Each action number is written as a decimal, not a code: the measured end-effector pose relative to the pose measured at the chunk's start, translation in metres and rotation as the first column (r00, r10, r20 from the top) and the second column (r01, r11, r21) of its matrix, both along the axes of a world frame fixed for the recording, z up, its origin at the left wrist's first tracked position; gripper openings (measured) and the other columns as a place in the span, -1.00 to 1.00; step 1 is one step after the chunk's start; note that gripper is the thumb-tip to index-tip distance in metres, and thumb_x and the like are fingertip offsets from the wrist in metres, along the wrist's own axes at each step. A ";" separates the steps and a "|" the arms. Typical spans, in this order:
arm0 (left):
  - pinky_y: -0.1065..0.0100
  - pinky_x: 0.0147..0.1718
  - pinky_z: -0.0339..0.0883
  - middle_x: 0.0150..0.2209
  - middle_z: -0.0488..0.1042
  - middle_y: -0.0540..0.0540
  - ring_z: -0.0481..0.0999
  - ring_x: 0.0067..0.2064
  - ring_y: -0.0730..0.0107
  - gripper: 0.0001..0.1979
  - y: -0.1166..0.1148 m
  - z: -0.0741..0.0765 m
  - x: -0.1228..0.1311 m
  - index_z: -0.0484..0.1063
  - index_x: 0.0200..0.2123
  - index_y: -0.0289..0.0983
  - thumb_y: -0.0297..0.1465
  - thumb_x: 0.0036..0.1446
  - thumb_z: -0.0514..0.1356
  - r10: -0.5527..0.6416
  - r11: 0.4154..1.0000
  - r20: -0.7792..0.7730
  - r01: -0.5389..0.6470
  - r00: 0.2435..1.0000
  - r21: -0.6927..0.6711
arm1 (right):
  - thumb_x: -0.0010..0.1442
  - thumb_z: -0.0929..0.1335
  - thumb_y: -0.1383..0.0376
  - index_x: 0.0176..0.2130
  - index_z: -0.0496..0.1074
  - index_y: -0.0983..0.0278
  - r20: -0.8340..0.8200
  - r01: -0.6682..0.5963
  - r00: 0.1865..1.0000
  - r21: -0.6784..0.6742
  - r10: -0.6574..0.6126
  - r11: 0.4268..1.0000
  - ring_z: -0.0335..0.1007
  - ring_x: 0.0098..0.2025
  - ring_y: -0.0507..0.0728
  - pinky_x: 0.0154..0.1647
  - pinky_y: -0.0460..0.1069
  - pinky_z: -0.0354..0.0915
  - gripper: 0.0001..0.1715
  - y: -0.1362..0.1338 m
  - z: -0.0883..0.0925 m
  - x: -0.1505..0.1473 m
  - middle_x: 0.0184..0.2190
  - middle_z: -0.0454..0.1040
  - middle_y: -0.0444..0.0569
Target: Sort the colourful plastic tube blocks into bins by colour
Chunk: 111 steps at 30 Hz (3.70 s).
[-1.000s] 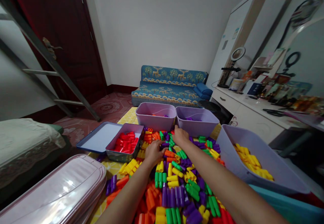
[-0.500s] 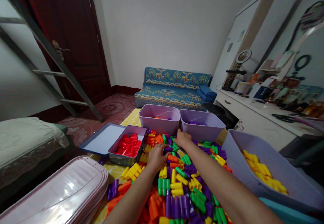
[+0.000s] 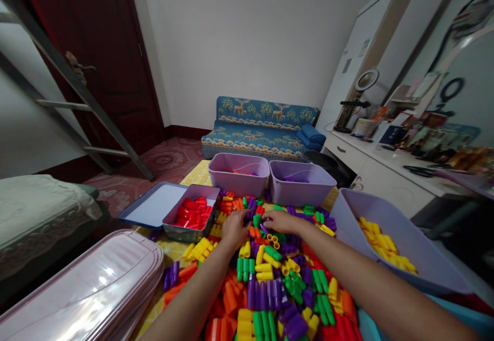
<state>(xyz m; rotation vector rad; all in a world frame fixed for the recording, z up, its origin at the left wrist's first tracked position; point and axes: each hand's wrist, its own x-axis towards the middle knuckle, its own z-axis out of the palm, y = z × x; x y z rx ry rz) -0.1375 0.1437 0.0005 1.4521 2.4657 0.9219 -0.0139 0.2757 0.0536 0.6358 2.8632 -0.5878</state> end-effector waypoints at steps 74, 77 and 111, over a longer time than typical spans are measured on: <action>0.25 -0.11 0.34 -0.24 0.55 -0.15 0.50 -0.16 0.23 -0.76 -0.008 0.011 -0.008 0.56 -0.25 -0.30 -0.53 -0.05 0.21 -0.130 0.933 0.285 0.020 0.950 0.360 | 0.06 0.28 0.45 -0.15 0.54 0.34 -0.604 0.622 0.656 0.094 -0.452 0.777 0.51 -0.32 0.13 -0.16 -0.02 0.31 -0.63 0.075 0.061 0.017 -0.33 0.60 0.05; 0.27 -0.20 0.39 -0.18 0.55 -0.19 0.53 -0.19 0.24 -0.65 0.004 0.016 -0.008 0.48 -0.07 -0.32 -0.38 0.05 0.20 -0.124 0.893 0.623 -0.186 0.772 0.409 | 0.05 0.27 0.46 -0.13 0.54 0.34 -0.588 0.605 0.681 0.116 -0.437 0.787 0.50 -0.31 0.13 -0.16 -0.04 0.29 -0.61 0.072 0.058 0.015 -0.36 0.59 0.04; 0.14 -0.10 0.35 -0.28 0.56 -0.19 0.52 -0.16 0.15 -0.73 0.032 0.006 -0.015 0.52 -0.21 -0.31 -0.52 -0.05 0.22 -0.133 0.947 0.383 0.004 0.914 0.321 | -0.13 0.42 0.47 -0.26 0.52 0.33 -0.443 0.278 0.835 -0.170 -0.326 0.945 0.46 -0.10 0.24 0.00 0.10 0.29 -0.67 0.001 0.024 -0.014 -0.23 0.55 0.09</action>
